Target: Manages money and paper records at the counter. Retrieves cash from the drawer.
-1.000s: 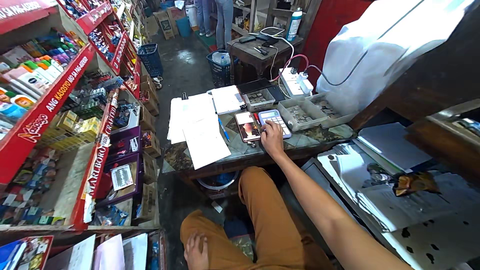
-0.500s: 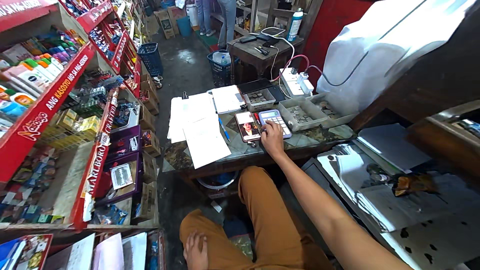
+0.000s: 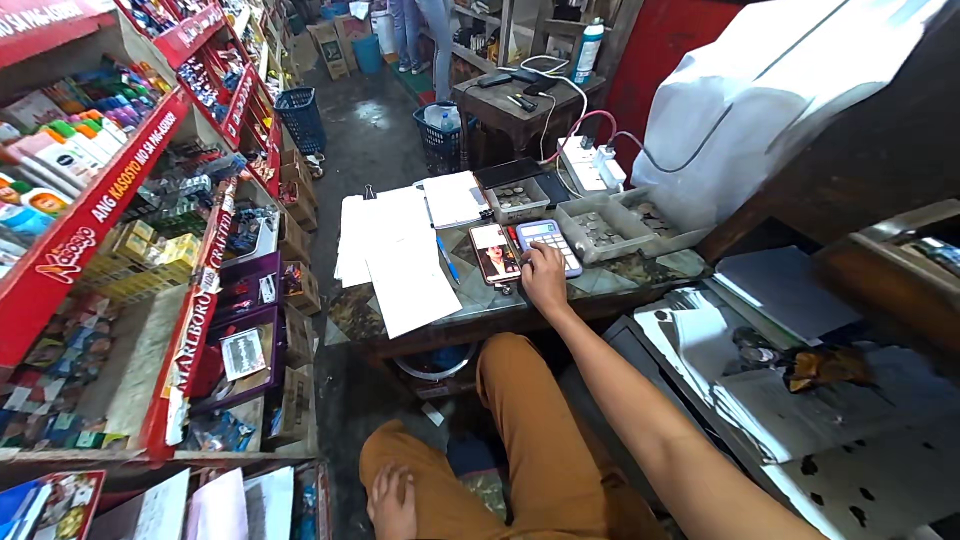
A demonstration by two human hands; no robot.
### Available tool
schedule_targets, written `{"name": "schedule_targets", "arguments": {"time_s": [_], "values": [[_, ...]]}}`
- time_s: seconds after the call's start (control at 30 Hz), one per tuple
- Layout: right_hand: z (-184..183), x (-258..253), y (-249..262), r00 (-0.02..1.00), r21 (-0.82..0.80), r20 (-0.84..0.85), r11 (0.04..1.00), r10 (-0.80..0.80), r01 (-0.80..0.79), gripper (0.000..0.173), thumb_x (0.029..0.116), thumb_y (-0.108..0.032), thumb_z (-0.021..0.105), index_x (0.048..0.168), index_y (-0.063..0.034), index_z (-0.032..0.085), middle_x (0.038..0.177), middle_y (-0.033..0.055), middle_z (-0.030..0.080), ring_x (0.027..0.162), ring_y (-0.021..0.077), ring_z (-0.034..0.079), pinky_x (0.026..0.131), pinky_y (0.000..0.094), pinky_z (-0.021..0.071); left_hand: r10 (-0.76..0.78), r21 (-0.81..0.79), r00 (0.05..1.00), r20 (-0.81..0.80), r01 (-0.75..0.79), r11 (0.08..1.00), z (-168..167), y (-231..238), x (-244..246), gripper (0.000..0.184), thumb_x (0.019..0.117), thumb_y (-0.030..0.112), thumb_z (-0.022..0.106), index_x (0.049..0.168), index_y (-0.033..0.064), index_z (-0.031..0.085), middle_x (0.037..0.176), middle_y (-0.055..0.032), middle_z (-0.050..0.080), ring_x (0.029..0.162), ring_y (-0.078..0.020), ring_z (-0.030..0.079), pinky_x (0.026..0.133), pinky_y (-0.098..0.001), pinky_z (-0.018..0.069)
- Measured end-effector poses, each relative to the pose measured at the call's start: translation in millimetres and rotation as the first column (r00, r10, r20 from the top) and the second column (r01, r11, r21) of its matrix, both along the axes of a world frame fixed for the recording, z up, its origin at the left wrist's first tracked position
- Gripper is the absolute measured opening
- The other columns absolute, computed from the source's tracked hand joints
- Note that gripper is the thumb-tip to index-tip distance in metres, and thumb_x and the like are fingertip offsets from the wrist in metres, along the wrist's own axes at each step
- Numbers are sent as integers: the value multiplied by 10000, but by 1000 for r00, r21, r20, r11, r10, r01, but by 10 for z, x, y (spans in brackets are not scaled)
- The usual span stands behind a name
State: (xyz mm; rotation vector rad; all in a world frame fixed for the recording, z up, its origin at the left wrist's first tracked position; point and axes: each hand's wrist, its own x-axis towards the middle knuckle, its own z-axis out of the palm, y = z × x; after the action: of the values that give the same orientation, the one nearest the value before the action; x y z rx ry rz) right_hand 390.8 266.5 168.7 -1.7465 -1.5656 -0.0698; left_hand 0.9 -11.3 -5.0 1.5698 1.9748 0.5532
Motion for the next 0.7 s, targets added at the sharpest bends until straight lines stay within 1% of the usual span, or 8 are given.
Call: {"name": "schedule_targets", "arguments": {"time_s": [0.23,0.43,0.63,0.7], "values": [[7,2,-3,1000,-19,-3,1000,6,-6,209,953,-26,556,1045,44,730,1316,248,642,1228,449,593,1069,574,436,-3,-6,1000,5,3,1000,17,3,-3,297,995,207,569,1169,55,756,1427,-219,590,1425,-475,418,1128,-731,239],[14,-4,-12,1000,-6,-7,1000,9,-9,202,946,-13,560,1034,45,732,1310,247,645,1232,449,591,1073,574,433,-9,9,1000,15,9,1000,15,1,-3,296,985,200,580,1164,44,756,1418,-226,594,1416,-477,428,1122,-732,247],[29,-9,-7,1000,-21,-1,1000,9,-9,198,949,-15,566,1034,43,735,1308,248,645,1235,448,588,1078,570,429,-12,9,1000,3,12,1000,5,10,-6,295,991,204,571,1167,59,758,1417,-207,602,1416,-466,435,1122,-726,255],[33,-7,4,1000,-19,1,1000,7,-7,197,952,-18,568,1034,43,736,1307,251,645,1233,452,587,1076,571,429,-11,9,1000,9,11,1000,15,25,-3,295,991,196,571,1166,49,756,1418,-214,599,1416,-473,432,1119,-731,254]]}}
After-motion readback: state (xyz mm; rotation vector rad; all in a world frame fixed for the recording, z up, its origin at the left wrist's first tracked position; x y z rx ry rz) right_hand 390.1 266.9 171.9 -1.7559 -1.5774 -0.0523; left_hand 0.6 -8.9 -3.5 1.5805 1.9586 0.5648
